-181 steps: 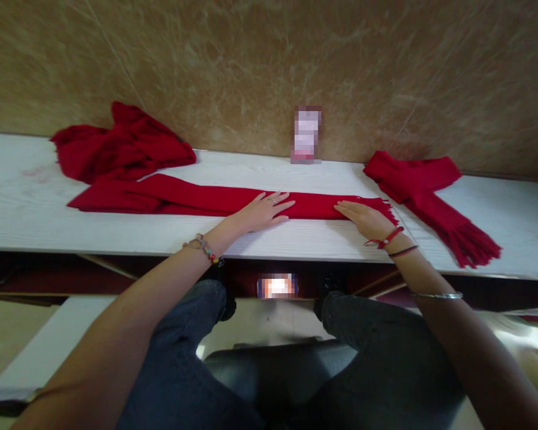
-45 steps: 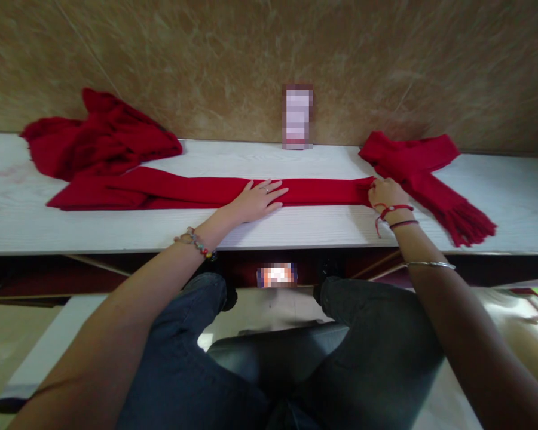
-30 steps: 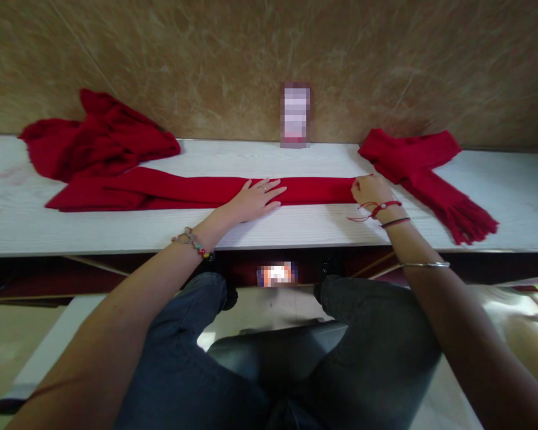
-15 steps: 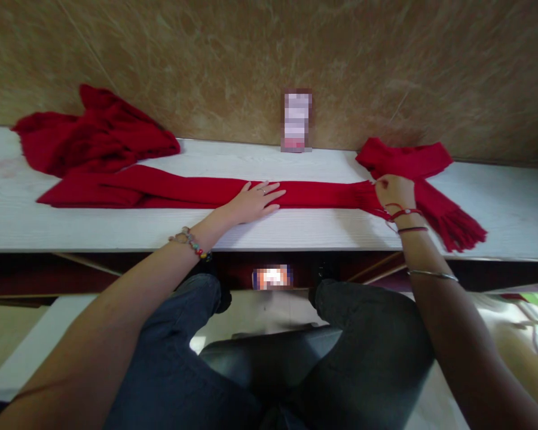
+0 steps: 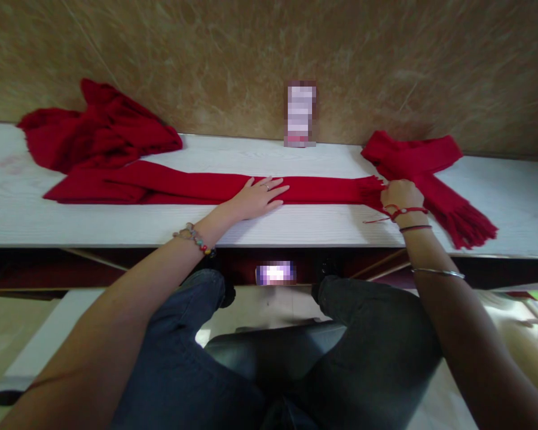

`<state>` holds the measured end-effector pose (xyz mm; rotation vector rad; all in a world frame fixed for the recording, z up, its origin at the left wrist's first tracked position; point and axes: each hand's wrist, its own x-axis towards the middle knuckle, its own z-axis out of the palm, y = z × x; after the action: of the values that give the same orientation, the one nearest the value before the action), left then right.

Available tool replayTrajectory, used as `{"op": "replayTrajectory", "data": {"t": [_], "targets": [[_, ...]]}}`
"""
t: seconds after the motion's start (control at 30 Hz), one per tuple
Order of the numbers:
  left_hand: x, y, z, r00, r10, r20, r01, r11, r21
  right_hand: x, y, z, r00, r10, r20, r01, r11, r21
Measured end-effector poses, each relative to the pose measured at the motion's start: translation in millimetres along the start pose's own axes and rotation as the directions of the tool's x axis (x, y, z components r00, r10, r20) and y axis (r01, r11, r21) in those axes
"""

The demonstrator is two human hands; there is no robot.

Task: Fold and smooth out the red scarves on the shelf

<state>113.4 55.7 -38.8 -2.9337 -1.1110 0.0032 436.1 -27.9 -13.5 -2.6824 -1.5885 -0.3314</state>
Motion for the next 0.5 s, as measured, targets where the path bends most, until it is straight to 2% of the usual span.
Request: {"op": "replayTrajectory", "data": {"t": [0.07, 0.13, 0.2, 0.27, 0.33, 0.5], "targets": [[0, 0, -0.6, 1.0, -0.005, 0.005, 0.005, 1.0, -0.004, -5, -10, -9, 0.998, 0.001, -0.064, -0.001, 1.0, 0.002], [-1, 1, -1.1, 1.0, -0.011, 0.005, 0.011, 1.0, -0.001, -10, -24, -16, 0.992, -0.093, -0.084, 0.095, 0.995, 0.023], [0, 1, -1.4, 1.0, -0.013, 0.003, 0.013, 1.0, 0.003, -13, -38, -19, 0.982, -0.186, -0.022, 0.187, 0.982, 0.032], [0, 1, -1.5, 1.0, -0.011, 0.004, 0.011, 1.0, 0.002, -14, -45, -16, 0.973, -0.229, 0.043, 0.227, 0.973, 0.028], [0, 1, -1.4, 1.0, -0.007, 0.006, 0.007, 1.0, -0.003, -12, -44, -10, 0.977, -0.202, 0.062, 0.202, 0.979, 0.02], [-1, 1, -0.5, 1.0, -0.001, -0.007, 0.001, 1.0, -0.009, -7, -19, 3, 1.0, -0.004, 0.031, 0.004, 1.0, -0.003]]}}
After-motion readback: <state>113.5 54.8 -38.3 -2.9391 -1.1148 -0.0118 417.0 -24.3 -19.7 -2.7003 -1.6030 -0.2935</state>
